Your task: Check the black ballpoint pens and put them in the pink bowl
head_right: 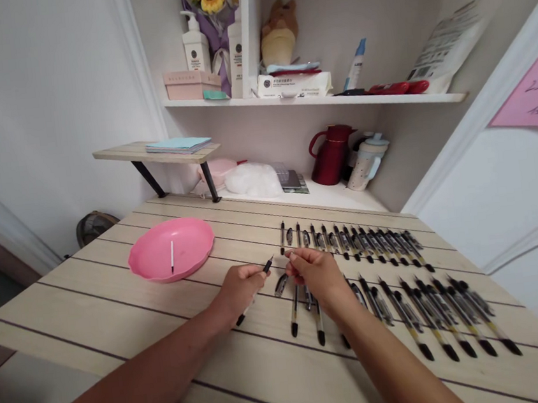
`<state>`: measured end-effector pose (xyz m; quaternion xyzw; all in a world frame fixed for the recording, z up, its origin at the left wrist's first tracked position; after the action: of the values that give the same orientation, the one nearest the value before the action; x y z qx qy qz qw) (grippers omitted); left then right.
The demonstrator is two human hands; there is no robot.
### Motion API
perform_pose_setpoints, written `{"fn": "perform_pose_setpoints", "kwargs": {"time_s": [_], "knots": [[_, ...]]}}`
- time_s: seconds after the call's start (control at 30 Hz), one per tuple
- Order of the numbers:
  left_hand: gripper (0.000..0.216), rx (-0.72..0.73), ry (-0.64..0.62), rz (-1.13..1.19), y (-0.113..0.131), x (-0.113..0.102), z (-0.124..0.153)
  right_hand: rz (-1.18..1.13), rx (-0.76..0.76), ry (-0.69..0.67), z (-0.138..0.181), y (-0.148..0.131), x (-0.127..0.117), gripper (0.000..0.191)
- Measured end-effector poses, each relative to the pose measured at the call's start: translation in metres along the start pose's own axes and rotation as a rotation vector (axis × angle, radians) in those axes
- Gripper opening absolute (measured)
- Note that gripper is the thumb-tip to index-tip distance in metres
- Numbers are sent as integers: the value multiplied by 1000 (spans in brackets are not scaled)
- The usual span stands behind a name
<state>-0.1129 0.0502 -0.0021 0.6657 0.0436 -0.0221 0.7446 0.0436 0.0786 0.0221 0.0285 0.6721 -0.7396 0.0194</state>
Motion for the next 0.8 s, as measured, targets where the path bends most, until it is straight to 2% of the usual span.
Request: {"fn": "perform_pose_setpoints", "kwargs": {"time_s": [0.13, 0.23, 0.3, 0.4, 0.53, 0.67, 0.8], "knots": [[5, 277, 97, -457, 22, -15, -3, 193, -65, -10, 7, 7, -8, 23], [14, 355, 122, -712, 24, -16, -1, 280, -96, -28, 12, 11, -11, 22], [16, 358, 118, -827, 21, -14, -1, 369, -121, -45, 17, 11, -10, 22], [17, 340, 130, -931, 20, -14, 2, 532, -177, -59, 25, 6, -7, 21], [20, 414, 119, -968, 38, -3, 9, 694, -272, -108, 32, -5, 1, 27], [22, 415, -6, -1001, 50, 19, 5, 800, -330, -110, 35, -15, 1, 31], [21, 361, -115, -1104, 50, 37, -9, 1034, -436, -73, 47, -21, 6, 30]]}}
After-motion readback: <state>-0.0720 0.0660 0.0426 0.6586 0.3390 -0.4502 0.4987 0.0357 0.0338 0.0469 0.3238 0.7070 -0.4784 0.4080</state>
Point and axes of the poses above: each hand's wrist, its own z-axis away from the middle knuckle, its own x-axis out of the palm, y = z × x, the point moved 9 cm from there along -z, towards the middle knuckle, and after that the axes turned 2 degrees about y, right-handed, at the moved point
